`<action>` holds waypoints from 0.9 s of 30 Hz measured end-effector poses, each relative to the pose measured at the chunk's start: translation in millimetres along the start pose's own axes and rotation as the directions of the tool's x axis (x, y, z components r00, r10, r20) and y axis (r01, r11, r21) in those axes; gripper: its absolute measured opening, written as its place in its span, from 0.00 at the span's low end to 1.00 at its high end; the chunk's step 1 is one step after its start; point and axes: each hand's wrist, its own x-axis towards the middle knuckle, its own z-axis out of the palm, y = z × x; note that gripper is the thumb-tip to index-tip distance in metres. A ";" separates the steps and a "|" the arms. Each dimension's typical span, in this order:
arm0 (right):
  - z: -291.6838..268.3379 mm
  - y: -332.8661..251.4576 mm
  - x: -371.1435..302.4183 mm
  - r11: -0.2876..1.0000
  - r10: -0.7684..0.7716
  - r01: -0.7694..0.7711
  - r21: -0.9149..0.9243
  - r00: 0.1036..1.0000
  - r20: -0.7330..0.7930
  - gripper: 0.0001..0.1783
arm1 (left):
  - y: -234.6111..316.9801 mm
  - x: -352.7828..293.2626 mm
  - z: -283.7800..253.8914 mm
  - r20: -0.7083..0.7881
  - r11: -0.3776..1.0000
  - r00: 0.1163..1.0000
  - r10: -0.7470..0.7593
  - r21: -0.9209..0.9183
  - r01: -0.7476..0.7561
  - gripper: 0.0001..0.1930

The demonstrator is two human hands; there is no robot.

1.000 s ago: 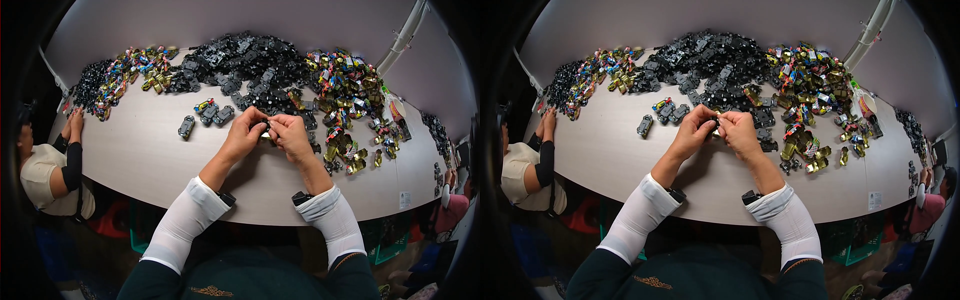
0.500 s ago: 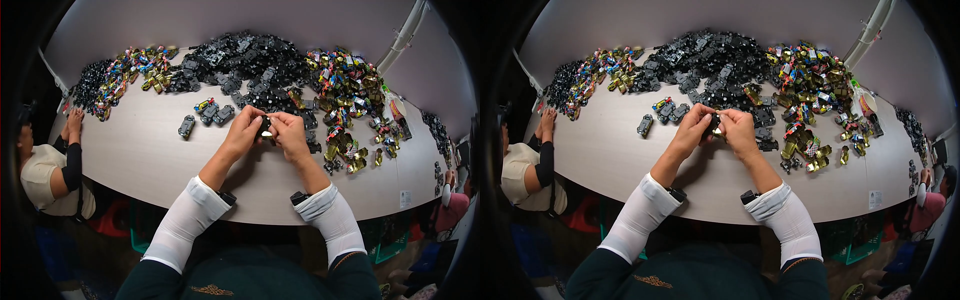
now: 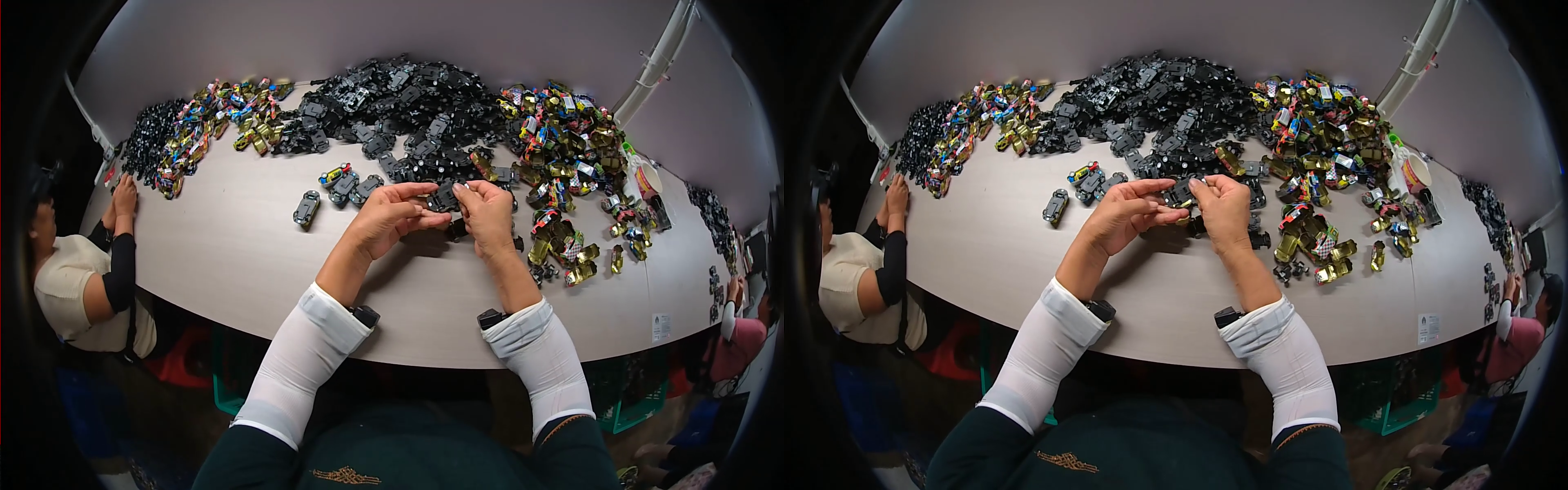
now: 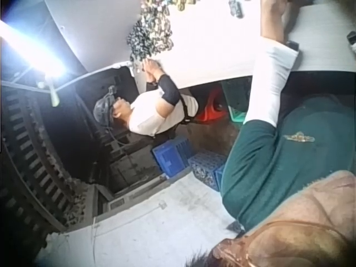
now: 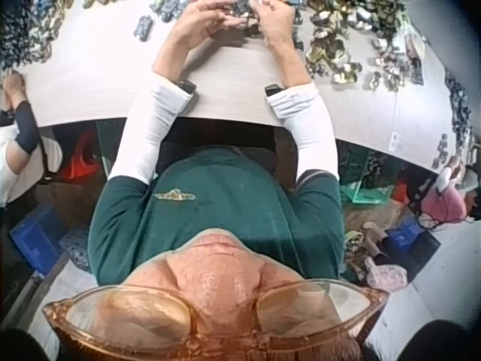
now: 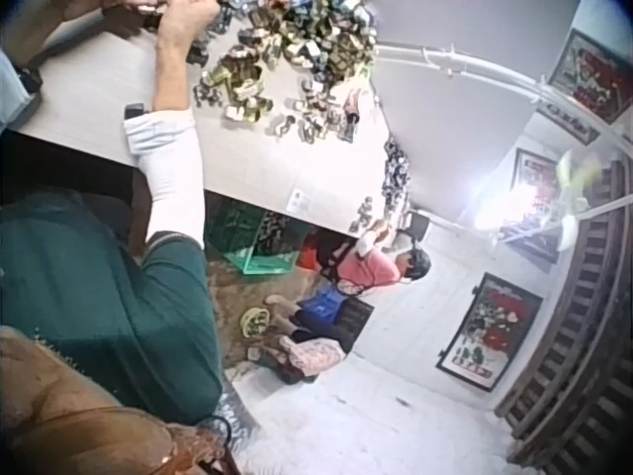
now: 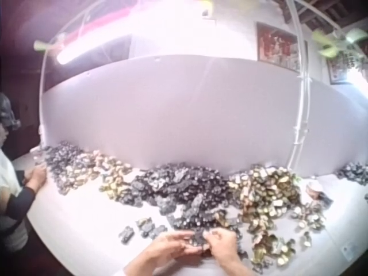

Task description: Assembling small plastic toy cars from various components on a manufacturing assembly line.

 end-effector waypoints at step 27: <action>12.5 0.8 -7.5 0.856 -0.377 0.385 -0.345 0.922 0.095 0.11 | 3.7 6.9 -15.5 -0.185 0.907 0.913 0.363 0.294 -0.301 0.14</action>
